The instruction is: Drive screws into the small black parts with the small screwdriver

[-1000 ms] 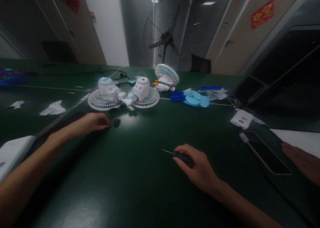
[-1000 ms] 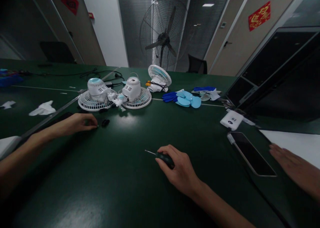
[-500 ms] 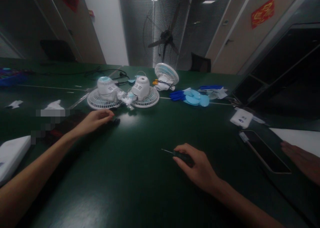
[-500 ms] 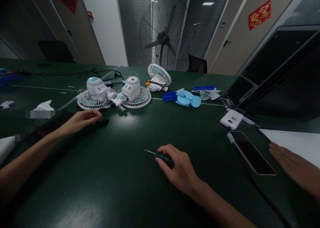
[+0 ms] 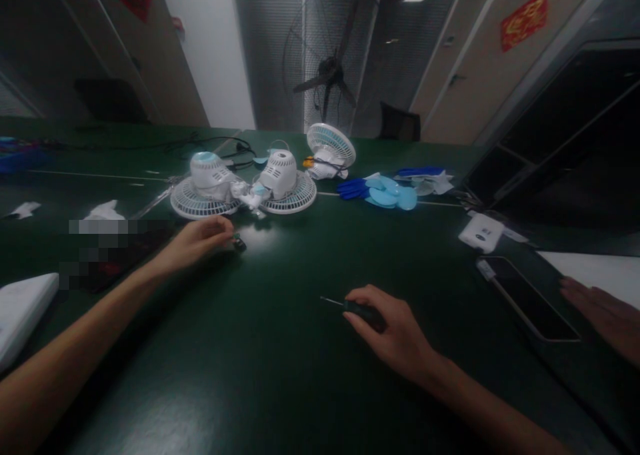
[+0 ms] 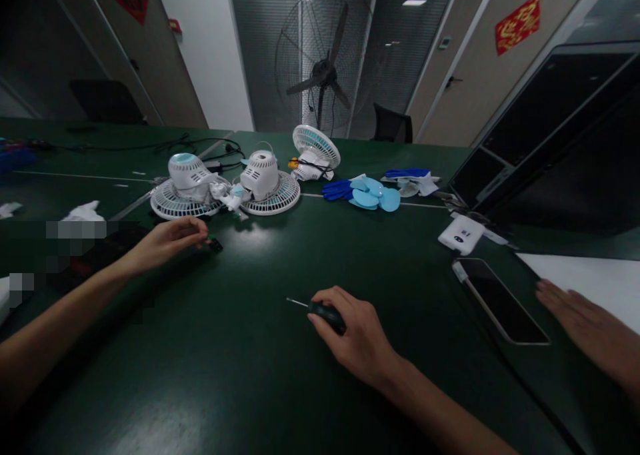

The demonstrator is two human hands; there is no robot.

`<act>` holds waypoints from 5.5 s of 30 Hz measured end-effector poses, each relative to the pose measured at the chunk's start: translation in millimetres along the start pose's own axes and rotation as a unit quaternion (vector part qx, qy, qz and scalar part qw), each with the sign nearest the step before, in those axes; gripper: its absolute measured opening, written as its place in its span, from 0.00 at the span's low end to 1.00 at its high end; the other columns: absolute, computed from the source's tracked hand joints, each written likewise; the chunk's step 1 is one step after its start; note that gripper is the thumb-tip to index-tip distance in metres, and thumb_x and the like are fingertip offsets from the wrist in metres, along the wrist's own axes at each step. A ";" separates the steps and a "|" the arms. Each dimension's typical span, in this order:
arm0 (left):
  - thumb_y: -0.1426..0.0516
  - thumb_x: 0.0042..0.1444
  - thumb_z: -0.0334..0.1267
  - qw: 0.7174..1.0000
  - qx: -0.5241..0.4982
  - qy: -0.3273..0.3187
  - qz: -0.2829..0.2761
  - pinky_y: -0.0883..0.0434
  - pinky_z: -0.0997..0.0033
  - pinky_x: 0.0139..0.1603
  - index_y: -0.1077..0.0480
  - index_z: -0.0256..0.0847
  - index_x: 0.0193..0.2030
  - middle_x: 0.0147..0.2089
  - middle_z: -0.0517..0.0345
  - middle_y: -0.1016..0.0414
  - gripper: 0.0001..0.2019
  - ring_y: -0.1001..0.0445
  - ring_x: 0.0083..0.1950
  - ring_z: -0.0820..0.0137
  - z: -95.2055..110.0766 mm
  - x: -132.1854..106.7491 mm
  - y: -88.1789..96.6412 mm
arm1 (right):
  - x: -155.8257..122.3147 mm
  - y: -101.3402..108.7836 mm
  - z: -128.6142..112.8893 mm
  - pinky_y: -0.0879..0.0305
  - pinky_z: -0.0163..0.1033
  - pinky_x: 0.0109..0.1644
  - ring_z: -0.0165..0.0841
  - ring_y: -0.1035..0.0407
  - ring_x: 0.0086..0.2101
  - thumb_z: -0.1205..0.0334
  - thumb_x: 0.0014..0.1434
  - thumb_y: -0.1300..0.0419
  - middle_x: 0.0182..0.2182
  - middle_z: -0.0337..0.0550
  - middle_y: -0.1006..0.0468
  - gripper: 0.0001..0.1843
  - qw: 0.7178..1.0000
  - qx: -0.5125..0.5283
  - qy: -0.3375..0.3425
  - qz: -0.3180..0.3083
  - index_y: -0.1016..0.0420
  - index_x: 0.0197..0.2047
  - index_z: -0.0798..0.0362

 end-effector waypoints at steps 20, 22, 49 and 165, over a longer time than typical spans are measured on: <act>0.34 0.59 0.53 0.992 0.005 0.020 0.124 0.23 0.61 0.52 0.24 0.41 0.48 0.49 0.50 0.18 0.19 0.19 0.50 0.59 -23.4 6.2 -6.4 | 0.3 -0.6 1.9 0.28 0.39 0.39 0.34 0.23 0.38 0.59 0.72 0.40 0.43 0.42 0.20 0.09 1.000 0.010 -0.006 -0.009 0.25 0.53 0.48; 0.34 0.58 0.53 0.992 0.021 0.019 0.126 0.23 0.59 0.53 0.24 0.41 0.47 0.48 0.50 0.18 0.19 0.19 0.49 0.58 -20.5 5.7 -7.8 | 0.2 -0.8 2.0 0.27 0.39 0.40 0.34 0.23 0.38 0.59 0.72 0.40 0.43 0.42 0.20 0.08 1.000 0.009 -0.005 -0.008 0.25 0.53 0.48; 0.40 0.64 0.49 0.980 0.193 -0.047 -0.023 0.26 0.63 0.44 0.22 0.44 0.53 0.50 0.52 0.20 0.16 0.22 0.45 0.60 4.2 -4.1 -31.7 | 0.5 -0.4 0.6 0.30 0.38 0.40 0.33 0.25 0.38 0.60 0.72 0.40 0.43 0.41 0.21 0.08 1.000 0.023 -0.011 -0.015 0.25 0.53 0.48; 0.43 0.70 0.54 0.934 0.271 -0.059 0.225 0.24 0.56 0.58 0.19 0.44 0.55 0.56 0.51 0.17 0.20 0.18 0.53 0.55 16.9 -36.2 -38.5 | -0.2 6.8 0.5 0.26 0.37 0.37 0.34 0.23 0.37 0.58 0.72 0.40 0.41 0.42 0.20 0.09 0.997 0.066 -0.032 0.034 0.25 0.52 0.49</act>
Point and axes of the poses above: each hand's wrist, its own x-axis towards the middle knuckle, its own y-axis out of the back of the hand, z = x × y, the point moved 5 cm from there along x, towards the middle knuckle
